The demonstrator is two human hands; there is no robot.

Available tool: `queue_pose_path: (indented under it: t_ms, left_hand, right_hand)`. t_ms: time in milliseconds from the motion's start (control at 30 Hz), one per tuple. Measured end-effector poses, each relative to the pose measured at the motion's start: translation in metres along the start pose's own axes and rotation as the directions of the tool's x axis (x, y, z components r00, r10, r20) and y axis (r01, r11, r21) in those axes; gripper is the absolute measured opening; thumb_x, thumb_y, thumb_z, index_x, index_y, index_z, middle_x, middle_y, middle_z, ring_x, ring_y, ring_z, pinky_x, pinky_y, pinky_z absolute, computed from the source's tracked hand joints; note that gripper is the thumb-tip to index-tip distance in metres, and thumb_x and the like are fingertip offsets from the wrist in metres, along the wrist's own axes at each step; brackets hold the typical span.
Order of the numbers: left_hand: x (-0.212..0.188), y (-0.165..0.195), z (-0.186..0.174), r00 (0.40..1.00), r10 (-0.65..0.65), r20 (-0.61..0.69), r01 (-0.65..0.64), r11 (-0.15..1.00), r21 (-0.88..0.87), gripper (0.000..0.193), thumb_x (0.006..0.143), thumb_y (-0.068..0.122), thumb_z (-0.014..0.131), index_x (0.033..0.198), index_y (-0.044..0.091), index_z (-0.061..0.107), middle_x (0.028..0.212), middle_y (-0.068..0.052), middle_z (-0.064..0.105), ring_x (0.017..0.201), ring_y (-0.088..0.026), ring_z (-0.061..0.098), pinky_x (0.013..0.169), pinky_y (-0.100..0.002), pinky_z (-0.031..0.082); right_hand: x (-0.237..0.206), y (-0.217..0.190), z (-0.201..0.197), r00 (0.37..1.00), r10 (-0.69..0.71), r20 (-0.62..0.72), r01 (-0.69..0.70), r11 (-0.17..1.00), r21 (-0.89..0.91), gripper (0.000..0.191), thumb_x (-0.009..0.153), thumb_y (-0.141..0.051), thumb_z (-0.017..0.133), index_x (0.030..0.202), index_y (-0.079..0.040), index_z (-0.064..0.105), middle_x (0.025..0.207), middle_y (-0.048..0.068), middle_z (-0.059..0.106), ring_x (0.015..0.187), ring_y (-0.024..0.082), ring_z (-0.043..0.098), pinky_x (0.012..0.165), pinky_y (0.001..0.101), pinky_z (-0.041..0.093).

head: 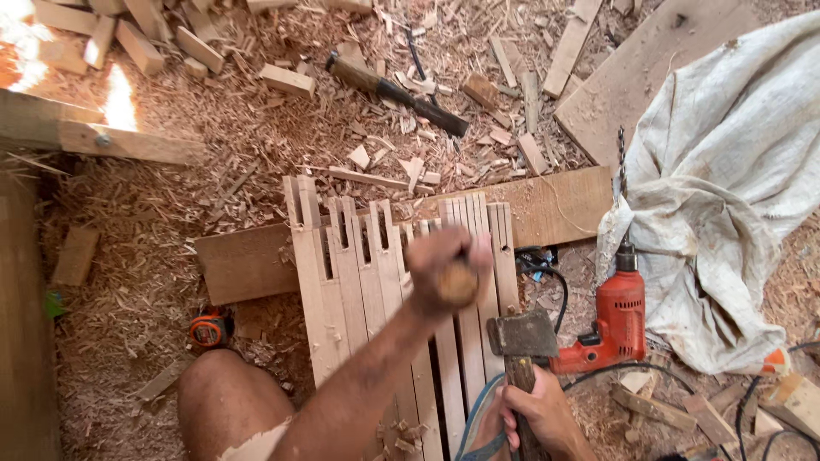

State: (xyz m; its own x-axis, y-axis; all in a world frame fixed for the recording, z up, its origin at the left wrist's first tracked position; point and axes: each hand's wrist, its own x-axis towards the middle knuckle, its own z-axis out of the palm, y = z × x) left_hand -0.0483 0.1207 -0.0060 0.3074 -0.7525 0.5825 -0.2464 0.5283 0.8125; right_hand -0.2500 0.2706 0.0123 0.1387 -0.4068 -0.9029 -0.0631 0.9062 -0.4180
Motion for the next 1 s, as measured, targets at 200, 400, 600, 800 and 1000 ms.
queue_pose_path:
  t_ms: [200,400,600,800,1000]
  left_hand:
    - [0.007,0.041,-0.027,0.994,-0.096,0.059,0.101,0.991,-0.091,0.039,0.096,0.01,0.059,0.063,0.015,0.038,0.054,0.004,0.037,0.042,-0.011,0.035,0.036,-0.031,0.026]
    - [0.089,0.035,-0.009,0.692,-0.719,0.064,0.722,0.689,-0.063,0.02,0.089,0.003,0.068,0.073,0.011,0.061,0.059,0.005,0.056,0.046,-0.004,0.054,0.034,-0.018,0.043]
    - [0.104,0.052,-0.041,0.953,-0.287,-0.101,0.238,0.91,-0.339,0.025,0.107,0.001,0.063,0.083,0.006,0.058,0.079,0.001,0.055,0.058,-0.005,0.052,0.046,-0.02,0.042]
    - [0.08,-0.007,-0.028,0.945,-0.324,-0.055,0.284,0.889,-0.36,0.024,0.104,0.006,0.064,0.083,0.01,0.055,0.074,0.004,0.055,0.057,-0.004,0.053,0.045,-0.021,0.044]
    - [0.065,-0.023,-0.037,0.943,-0.334,-0.006,0.308,0.876,-0.371,0.025,0.106,0.007,0.065,0.083,0.008,0.056,0.071,0.002,0.053,0.054,-0.007,0.052,0.044,-0.022,0.041]
  right_hand:
    - [-0.002,-0.002,0.001,1.0,-0.013,-0.028,0.012,1.0,-0.024,0.014,0.082,-0.008,0.064,0.083,0.002,0.054,0.051,0.013,0.056,0.034,0.024,0.053,0.035,0.038,0.045]
    - [-0.003,0.003,-0.004,1.0,-0.022,0.02,0.023,0.999,-0.036,0.016,0.084,-0.01,0.065,0.081,0.003,0.056,0.051,0.011,0.058,0.034,0.023,0.054,0.035,0.037,0.045]
    - [0.0,0.003,-0.005,1.0,-0.012,0.014,0.012,1.0,0.011,0.018,0.085,-0.01,0.065,0.078,0.003,0.056,0.05,0.012,0.057,0.033,0.023,0.054,0.035,0.0368,0.045]
    - [0.003,0.003,-0.006,0.998,-0.045,0.042,0.045,0.999,0.004,0.019,0.085,-0.007,0.065,0.076,0.005,0.054,0.05,0.013,0.057,0.033,0.024,0.055,0.033,0.0379,0.046]
    - [-0.002,0.001,-0.001,0.999,-0.036,-0.001,0.036,0.999,0.005,0.017,0.083,-0.007,0.065,0.078,0.002,0.052,0.05,0.013,0.055,0.032,0.024,0.052,0.032,0.0386,0.045]
